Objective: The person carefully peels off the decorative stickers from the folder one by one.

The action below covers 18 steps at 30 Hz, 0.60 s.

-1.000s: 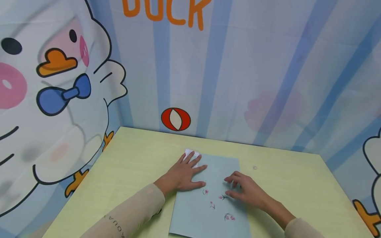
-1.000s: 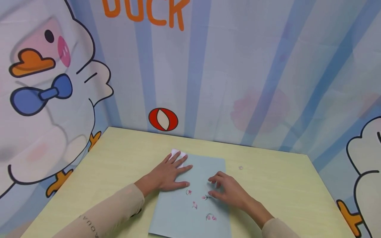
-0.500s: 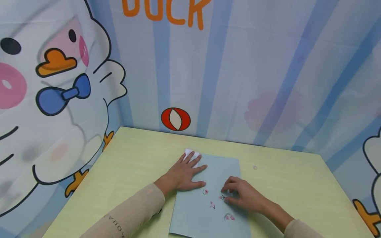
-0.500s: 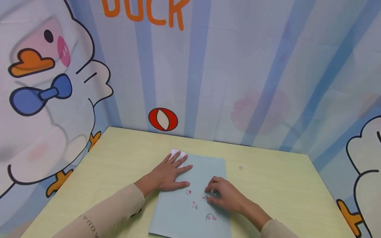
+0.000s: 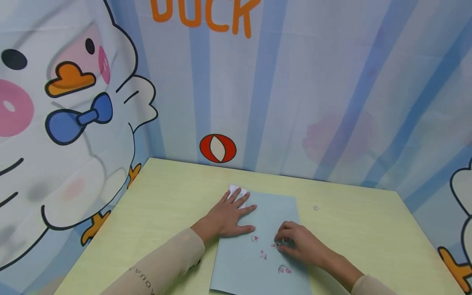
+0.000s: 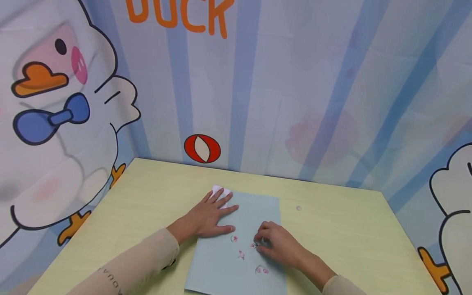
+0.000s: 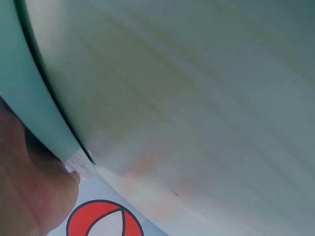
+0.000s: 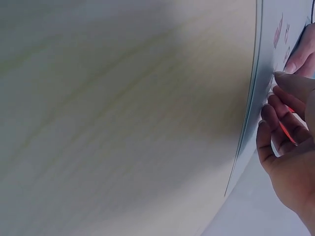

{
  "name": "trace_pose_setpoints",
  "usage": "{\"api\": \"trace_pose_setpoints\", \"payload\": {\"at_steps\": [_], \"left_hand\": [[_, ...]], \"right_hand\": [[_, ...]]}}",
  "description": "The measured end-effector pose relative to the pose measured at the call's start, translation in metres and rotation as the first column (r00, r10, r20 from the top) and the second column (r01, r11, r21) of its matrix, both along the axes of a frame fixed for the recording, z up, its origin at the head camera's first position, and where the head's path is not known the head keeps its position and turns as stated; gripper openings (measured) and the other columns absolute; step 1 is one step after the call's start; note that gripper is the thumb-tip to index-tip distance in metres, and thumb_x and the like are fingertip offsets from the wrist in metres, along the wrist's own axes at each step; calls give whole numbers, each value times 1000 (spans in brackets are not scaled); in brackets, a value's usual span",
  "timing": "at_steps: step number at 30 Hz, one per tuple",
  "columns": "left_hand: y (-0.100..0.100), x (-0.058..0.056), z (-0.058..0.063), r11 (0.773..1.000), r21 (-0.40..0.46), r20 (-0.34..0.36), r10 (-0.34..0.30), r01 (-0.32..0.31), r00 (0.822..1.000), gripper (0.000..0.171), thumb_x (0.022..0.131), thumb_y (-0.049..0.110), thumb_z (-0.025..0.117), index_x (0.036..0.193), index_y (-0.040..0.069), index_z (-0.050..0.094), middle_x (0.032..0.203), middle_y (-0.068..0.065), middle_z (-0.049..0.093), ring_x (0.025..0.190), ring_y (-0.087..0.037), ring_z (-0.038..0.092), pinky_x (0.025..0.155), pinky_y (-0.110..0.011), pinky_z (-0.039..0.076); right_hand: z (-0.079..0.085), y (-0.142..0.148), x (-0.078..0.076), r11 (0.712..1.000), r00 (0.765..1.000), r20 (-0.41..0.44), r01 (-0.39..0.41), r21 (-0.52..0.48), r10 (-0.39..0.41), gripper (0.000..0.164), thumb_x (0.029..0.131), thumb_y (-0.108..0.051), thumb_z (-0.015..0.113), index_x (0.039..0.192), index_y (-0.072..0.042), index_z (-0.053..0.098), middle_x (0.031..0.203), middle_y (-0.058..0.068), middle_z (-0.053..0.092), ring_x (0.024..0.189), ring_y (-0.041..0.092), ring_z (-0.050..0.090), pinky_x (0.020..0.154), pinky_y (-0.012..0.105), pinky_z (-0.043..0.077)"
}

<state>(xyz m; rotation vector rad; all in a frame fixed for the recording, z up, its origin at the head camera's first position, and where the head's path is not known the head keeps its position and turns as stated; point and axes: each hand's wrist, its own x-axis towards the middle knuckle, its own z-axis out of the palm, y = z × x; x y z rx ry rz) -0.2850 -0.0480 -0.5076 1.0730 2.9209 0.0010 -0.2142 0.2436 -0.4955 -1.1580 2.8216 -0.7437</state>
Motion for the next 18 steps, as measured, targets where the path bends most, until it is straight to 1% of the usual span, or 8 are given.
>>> {"api": "trace_pose_setpoints", "payload": {"at_steps": [7, 18], "left_hand": [[0, 0, 1, 1000, 8, 1, -4, 4, 1000, 80, 99, 80, 35, 167, 36, 34, 177, -4, 17, 164, -35, 7, 129, -58, 7], [1, 0, 0, 1000, 12, 7, -3, 3, 1000, 80, 100, 79, 36, 167, 36, 35, 177, -4, 18, 164, -35, 8, 129, -58, 8]], "right_hand": [[-2, 0, -2, 1000, 1000, -11, -6, 9, 6, 12, 91, -13, 85, 101, -17, 78, 104, -10, 65, 94, 10, 61, 83, 33, 56], [2, -1, -4, 1000, 999, 37, -3, 20, 2, 10, 94, -18, 83, 101, -19, 76, 104, -11, 64, 95, 10, 60, 85, 34, 55]]}}
